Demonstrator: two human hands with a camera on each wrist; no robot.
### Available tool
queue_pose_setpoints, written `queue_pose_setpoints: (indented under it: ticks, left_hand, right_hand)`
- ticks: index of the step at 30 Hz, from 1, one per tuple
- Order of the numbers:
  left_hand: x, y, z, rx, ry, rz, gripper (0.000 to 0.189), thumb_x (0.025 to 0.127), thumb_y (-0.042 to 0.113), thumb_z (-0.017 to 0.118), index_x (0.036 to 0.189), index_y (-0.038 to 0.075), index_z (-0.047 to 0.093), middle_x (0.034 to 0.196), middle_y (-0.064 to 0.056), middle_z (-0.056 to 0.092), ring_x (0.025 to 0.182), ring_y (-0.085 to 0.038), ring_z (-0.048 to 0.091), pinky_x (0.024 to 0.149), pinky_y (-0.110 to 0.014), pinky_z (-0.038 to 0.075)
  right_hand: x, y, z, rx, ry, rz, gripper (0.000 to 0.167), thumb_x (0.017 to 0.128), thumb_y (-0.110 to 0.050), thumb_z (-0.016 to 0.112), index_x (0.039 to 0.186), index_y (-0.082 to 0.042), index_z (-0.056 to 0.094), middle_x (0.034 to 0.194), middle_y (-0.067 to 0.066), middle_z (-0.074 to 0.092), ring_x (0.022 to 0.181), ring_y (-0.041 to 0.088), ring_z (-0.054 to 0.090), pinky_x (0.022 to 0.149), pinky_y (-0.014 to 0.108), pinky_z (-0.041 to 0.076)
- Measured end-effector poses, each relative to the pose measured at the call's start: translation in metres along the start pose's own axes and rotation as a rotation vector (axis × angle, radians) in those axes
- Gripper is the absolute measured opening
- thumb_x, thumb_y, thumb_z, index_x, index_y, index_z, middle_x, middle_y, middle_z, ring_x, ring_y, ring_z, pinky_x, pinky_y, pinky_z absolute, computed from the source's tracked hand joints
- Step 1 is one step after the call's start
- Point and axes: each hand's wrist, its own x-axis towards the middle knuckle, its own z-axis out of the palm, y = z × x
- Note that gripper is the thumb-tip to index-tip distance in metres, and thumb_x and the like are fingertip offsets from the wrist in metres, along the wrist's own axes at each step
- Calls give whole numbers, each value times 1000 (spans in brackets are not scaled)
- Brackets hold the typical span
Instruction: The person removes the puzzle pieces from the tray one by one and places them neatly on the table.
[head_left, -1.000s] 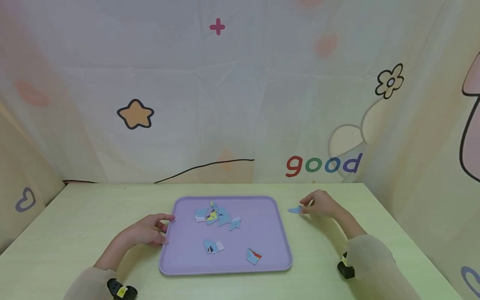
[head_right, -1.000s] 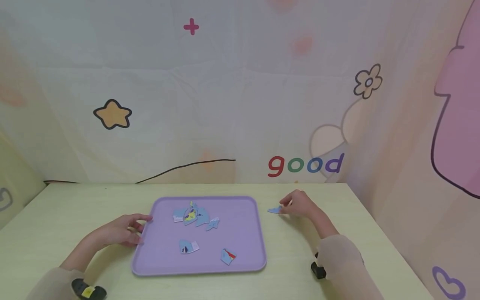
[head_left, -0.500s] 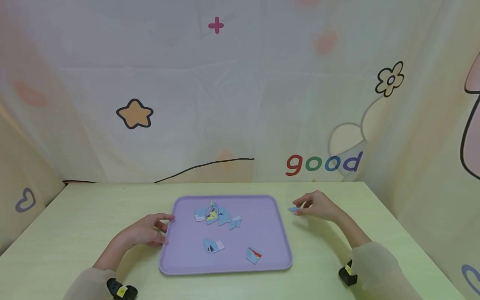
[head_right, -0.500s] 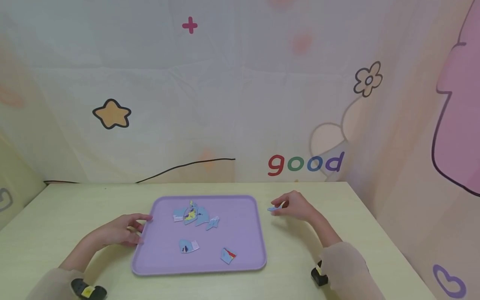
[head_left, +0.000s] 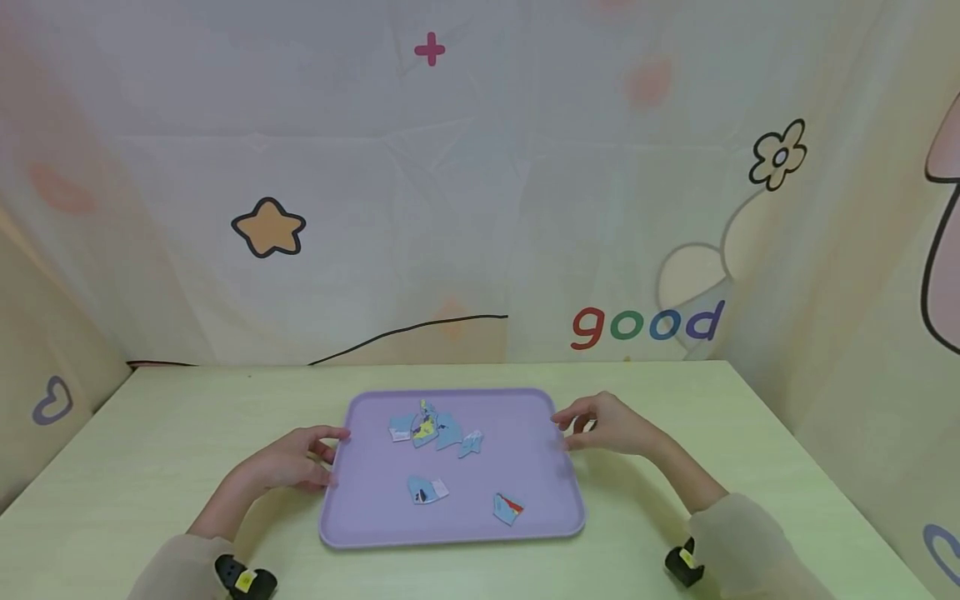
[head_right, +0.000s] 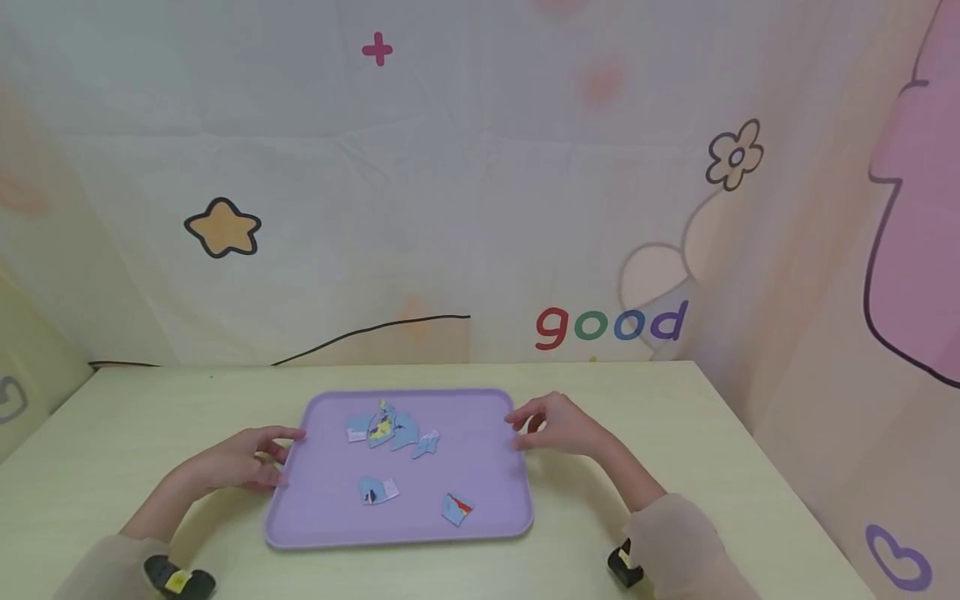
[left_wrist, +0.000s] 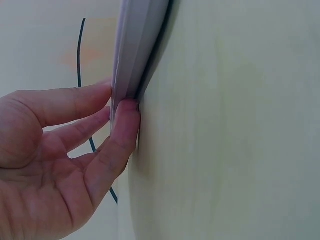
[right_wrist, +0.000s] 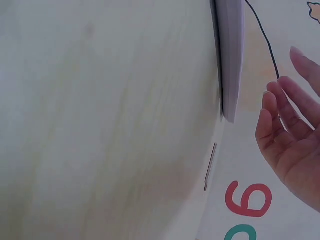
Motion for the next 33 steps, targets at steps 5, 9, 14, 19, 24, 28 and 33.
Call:
queue_pose_setpoints:
  ticks: [5,9,14,19,24,28,33]
  left_hand:
    - [0,-1,0,-1,-7,3,63,74,-2,68,131,-5,40,95,-13,49,77,-19,52,67,-32,51]
    - [2,-2,-1,-14,-9,7,63,74,-2,67,131,-5,40,95,-13,49,76,-19,52,67,-32,52]
    - [1,-2,-1,-20,-15,15,63,75,-2,67,131,-5,39,95,-14,49,76,-19,52,67,-33,52]
    - [-1,0,-1,-8,-12,9,63,75,-2,67,131,-5,39,96,-14,49,76,-19,53,67,-33,52]
    - [0,-1,-1,-10,-7,4,64,74,-2,68,131,-5,40,95,-13,49,77,-19,52,67,-33,52]
    - [1,-2,-1,-10,-1,4,63,74,-2,69,130,-4,40,95,-13,49,76,-19,52,67,-33,52]
    - [1,-1,-1,-8,-4,0,63,74,-1,68,131,-4,40,95,-13,49,76,-19,52,67,-33,52]
  right_hand:
    - [4,-10,12,36,-66,-15,36,75,-12,74,105,5,65,90,14,64,74,11,57,67,25,49]
    - [7,-18,22,62,-109,-29,38,74,-14,75,106,4,65,90,14,65,76,10,57,67,25,49]
    - [10,-26,34,68,-174,-44,39,72,-17,77,105,1,66,92,10,66,77,13,58,66,24,48]
    - [12,-32,44,62,-240,-78,39,70,-13,77,105,0,67,95,8,66,78,17,58,65,22,48]
    - [16,-35,53,25,-305,-119,40,68,-13,78,105,-2,67,89,3,65,73,9,56,64,20,47]
    - [19,-37,58,-5,-335,-112,40,67,-14,79,105,-3,68,83,-1,61,67,2,52,62,19,46]
    - [21,-39,61,-40,-338,-101,39,65,-14,80,102,-6,70,79,-5,58,65,1,48,60,17,44]
